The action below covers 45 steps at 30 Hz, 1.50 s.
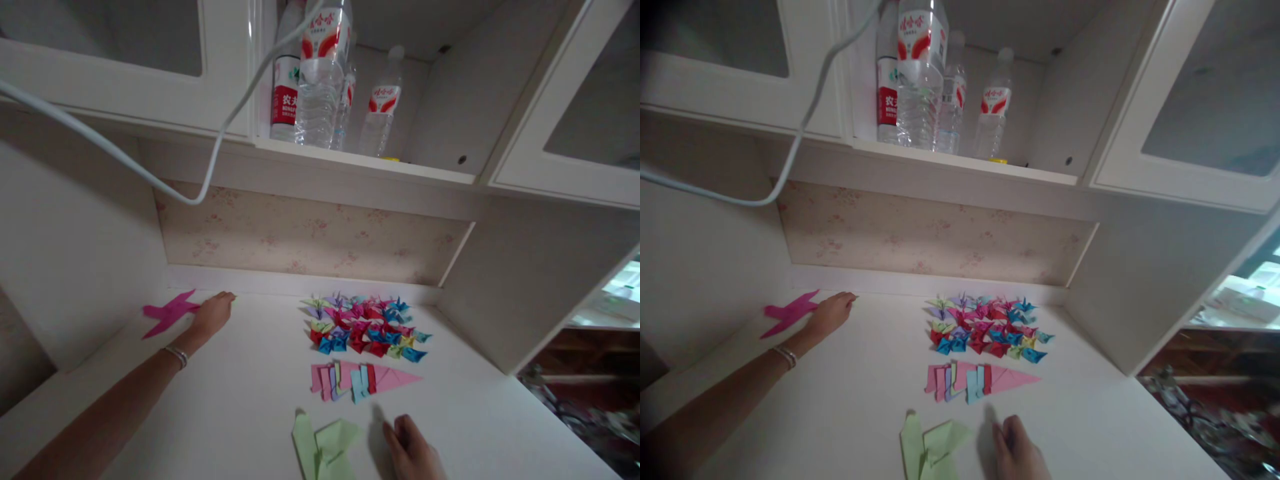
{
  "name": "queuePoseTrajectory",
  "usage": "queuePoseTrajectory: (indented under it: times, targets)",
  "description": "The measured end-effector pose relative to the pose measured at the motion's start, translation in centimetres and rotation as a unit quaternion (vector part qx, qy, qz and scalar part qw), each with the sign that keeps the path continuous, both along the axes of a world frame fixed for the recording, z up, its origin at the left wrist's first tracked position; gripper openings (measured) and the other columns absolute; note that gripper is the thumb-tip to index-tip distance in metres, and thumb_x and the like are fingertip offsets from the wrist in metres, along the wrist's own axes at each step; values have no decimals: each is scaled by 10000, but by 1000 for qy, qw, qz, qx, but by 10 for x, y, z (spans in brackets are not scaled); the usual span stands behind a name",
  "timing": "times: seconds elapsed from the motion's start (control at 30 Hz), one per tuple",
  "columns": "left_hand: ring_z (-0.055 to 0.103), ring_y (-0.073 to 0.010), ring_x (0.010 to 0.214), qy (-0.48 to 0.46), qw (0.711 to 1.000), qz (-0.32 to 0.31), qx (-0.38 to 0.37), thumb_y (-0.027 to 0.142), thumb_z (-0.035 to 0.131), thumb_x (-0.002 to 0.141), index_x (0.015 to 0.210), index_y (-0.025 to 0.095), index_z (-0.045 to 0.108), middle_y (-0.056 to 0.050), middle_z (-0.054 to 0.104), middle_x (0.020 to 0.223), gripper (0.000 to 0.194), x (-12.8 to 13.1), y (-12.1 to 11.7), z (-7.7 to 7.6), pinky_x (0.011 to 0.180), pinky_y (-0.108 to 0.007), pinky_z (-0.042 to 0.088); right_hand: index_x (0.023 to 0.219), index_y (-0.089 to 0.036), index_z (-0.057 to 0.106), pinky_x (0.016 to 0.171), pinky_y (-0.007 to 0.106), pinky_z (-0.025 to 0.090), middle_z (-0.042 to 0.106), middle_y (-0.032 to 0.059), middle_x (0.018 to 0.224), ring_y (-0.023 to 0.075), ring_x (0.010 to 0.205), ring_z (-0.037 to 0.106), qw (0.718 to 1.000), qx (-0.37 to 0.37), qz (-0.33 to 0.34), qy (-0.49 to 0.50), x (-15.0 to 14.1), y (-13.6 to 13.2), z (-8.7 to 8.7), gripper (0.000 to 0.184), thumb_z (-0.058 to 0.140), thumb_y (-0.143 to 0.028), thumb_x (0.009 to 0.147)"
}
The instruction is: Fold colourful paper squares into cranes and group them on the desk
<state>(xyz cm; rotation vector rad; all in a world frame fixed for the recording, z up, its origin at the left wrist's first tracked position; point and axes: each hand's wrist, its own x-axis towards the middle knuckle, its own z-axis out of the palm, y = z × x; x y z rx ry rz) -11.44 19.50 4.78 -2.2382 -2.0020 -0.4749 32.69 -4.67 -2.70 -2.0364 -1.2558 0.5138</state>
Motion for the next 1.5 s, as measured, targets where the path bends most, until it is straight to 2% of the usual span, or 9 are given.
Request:
queuePoseTrajectory:
  times: [0.23,0.43,0.53,0.6,0.8,1.03,1.17,1.37,1.5]
  targets:
    - [662,-168,834,-174,978,-92,64,304,439,875,942,203,616,-41,691,940,214,39,-104,-9,809,-254,509,616,-230,346,494,228,285,303,-79,553,115,522,331,961,179,15,213,-60,7,20,430,591,-558,748]
    - [673,-199,807,-466,882,-43,51,454,580,790,842,258,596,-39,692,846,203,81,-182,-13,759,-283,540,671,-226,338,398,192,167,260,-109,548,60,426,208,842,190,89,497,-155,34,52,450,698,-488,732]
    - [658,-199,828,-555,828,-86,-1,436,604,794,892,241,591,-41,667,845,219,98,-193,-19,764,-285,530,763,-227,430,360,183,147,390,-103,615,34,380,224,770,159,111,607,-172,42,56,377,685,-503,743]
    - [642,-189,843,-580,806,-118,-23,410,617,800,946,226,594,-48,643,902,237,103,-192,-27,772,-280,522,911,-244,506,344,179,185,491,-79,723,35,390,320,754,132,143,627,-175,42,52,360,678,-515,748]
    - [600,-174,840,-547,811,-194,-68,367,589,837,958,227,653,-83,550,1075,196,101,-192,-46,769,-287,518,1205,-252,535,375,174,272,473,-75,608,72,448,381,782,74,137,604,-177,34,36,597,731,-507,703]
    - [603,-183,846,-574,800,-170,-43,388,629,801,931,238,664,-83,579,1065,202,105,-193,-46,768,-291,514,793,-157,703,376,194,228,450,-55,553,60,426,315,873,99,201,433,-177,36,38,370,710,-516,706]
    - [615,-175,804,-643,752,-121,-74,447,673,751,1000,234,619,-60,637,975,332,107,-192,-41,725,-270,498,739,-148,674,414,205,238,394,-68,451,73,421,316,880,102,192,423,-174,36,35,373,659,-520,760]
    - [552,-159,602,-632,754,-131,-126,513,629,763,851,210,680,-2,584,601,320,110,-196,-32,595,-257,444,714,-158,624,409,201,249,429,-66,434,81,406,356,866,99,188,452,-175,39,30,380,672,-534,742]
    - [526,-146,568,-633,756,-117,-122,491,649,754,786,213,681,16,546,554,281,111,-195,-32,570,-247,412,745,-161,617,398,195,256,447,-67,453,80,398,376,852,101,189,477,-177,40,32,376,687,-529,728]
